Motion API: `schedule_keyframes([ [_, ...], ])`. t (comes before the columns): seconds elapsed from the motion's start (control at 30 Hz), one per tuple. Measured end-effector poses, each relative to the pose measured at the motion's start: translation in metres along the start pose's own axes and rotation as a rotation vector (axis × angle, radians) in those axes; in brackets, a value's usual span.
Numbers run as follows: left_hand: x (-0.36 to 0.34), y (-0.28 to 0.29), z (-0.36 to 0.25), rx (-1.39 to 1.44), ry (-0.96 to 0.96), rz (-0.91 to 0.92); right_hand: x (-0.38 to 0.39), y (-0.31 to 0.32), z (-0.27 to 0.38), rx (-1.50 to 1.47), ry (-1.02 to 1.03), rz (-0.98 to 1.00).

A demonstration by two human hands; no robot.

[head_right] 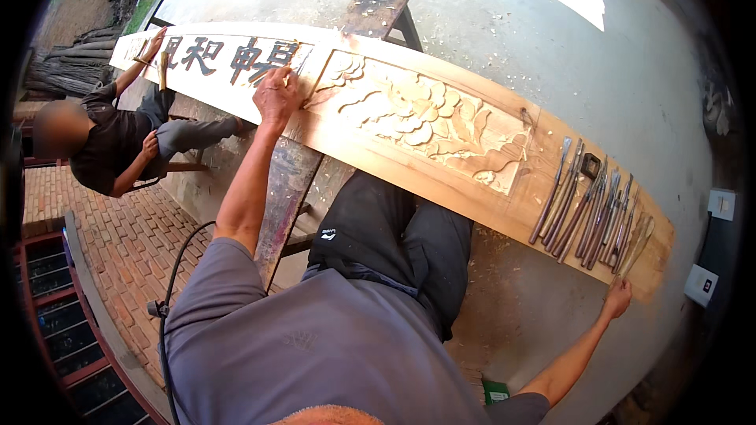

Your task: The person carves floral patterns into a wooden board using a chisel and a wooden mallet. They position the chisel against the wood and tap it with the mallet to remove shavings and refine the design.

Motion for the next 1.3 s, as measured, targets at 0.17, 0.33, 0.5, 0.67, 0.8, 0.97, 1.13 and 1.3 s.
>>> schedule_keyframes([
  [0.17,-0.013,0.003,0.058,-0.149,0.035,0.012,0.001,-0.009,0.048,0.044,0.120,0.043],
  [0.33,-0.019,-0.011,0.053,-0.065,0.059,0.162,-0.019,0.002,0.009,-0.126,0.064,-0.004],
  [0.5,-0.025,-0.012,0.066,-0.110,0.032,0.192,-0.016,0.038,0.012,-1.000,-0.267,0.267],
  [0.67,-0.020,0.007,0.044,-0.075,0.021,0.246,0.090,0.065,0.066,-1.735,-0.218,-0.029],
  [0.8,-0.023,-0.002,0.051,-0.053,-0.019,0.342,0.203,0.099,0.137,-1.937,-0.084,-0.033],
  [0.97,-0.026,-0.016,0.075,-0.156,-0.023,0.336,0.283,0.074,0.170,-1.768,0.026,0.518],
  [1.13,-0.018,0.012,0.066,0.175,0.090,0.083,0.374,0.058,0.234,-1.462,-0.084,0.638],
  [1.3,-0.001,0.043,0.086,1.142,0.364,0.244,0.400,0.054,0.312,-0.843,0.357,0.673],
])
Point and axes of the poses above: each hand's wrist, its own x-axis away from the middle knuckle, its own y-axis out of the back of the hand, z = x × y, the point moved 1 cm from there along -x, towards the middle knuckle, and after that the axes turned 6 degrees about y, right-handed, at the moved point
